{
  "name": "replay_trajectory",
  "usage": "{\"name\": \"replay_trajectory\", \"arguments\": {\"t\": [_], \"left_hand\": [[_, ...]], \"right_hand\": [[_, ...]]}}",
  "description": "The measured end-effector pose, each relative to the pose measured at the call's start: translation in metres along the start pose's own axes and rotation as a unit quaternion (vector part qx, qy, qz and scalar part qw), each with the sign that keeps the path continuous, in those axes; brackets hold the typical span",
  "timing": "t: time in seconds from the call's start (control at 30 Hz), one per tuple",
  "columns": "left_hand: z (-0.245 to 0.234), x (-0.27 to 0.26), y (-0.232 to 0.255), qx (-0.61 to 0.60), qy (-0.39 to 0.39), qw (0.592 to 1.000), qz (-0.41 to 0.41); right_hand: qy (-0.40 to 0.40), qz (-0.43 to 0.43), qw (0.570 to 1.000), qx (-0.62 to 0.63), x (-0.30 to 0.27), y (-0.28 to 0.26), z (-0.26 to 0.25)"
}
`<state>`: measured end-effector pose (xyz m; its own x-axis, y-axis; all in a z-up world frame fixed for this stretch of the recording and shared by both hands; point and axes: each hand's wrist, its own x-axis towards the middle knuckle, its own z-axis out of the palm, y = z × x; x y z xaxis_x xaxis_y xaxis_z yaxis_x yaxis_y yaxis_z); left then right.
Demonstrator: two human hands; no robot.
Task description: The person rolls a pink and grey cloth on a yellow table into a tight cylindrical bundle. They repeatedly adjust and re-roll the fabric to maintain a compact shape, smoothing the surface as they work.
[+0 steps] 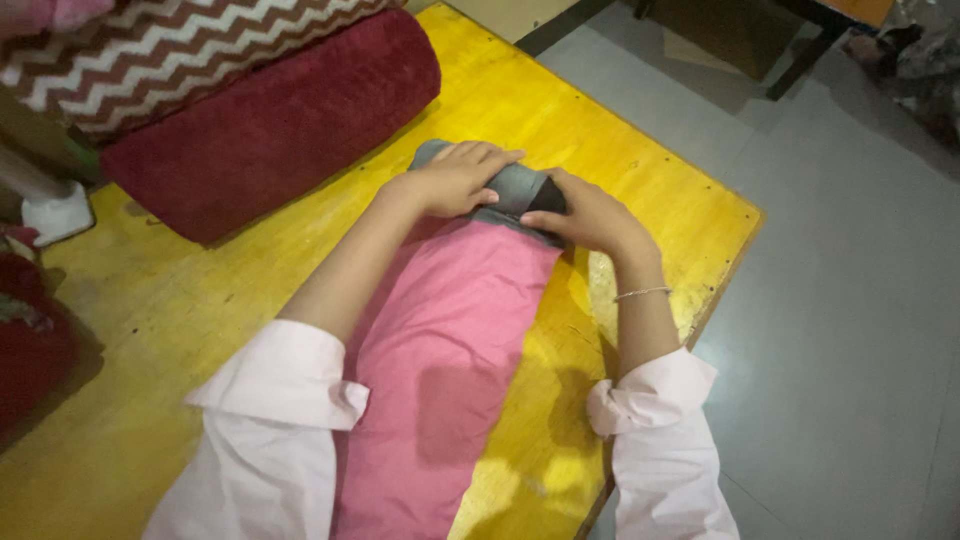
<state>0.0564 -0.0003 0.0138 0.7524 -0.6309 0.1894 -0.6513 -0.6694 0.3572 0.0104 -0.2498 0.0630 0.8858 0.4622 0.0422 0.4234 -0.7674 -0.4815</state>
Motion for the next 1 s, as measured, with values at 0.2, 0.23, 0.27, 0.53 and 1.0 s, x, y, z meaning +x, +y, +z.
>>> {"name": "replay_trajectory", "arguments": {"t": [0.2, 0.23, 0.27, 0.53, 1.0], "left_hand": [[-0.007, -0.002, 0.007, 0.02, -0.011, 1.0, -0.004], [-0.009, -0.003, 0.008, 0.022, -0.006, 1.0, -0.003], [-0.011, -0.005, 0.01, 0.023, 0.0, 1.0, -0.002], [-0.019, -0.002, 0.014, 0.009, 0.024, 0.999, 0.018], [0.02, -0.027, 0.038, 0.227, 0.323, 0.919, 0.006]], "right_hand": [[-0.069, 0.101, 0.987, 0.1, -0.007, 0.021, -0.013], [-0.042, 0.053, 0.994, 0.083, -0.008, 0.025, -0.013], [-0.015, 0.004, 0.998, 0.066, -0.008, 0.026, -0.012], [0.111, -0.118, 0.986, -0.045, 0.004, -0.004, 0.013], [0.235, -0.093, 0.961, -0.116, 0.003, -0.031, 0.045]]}}
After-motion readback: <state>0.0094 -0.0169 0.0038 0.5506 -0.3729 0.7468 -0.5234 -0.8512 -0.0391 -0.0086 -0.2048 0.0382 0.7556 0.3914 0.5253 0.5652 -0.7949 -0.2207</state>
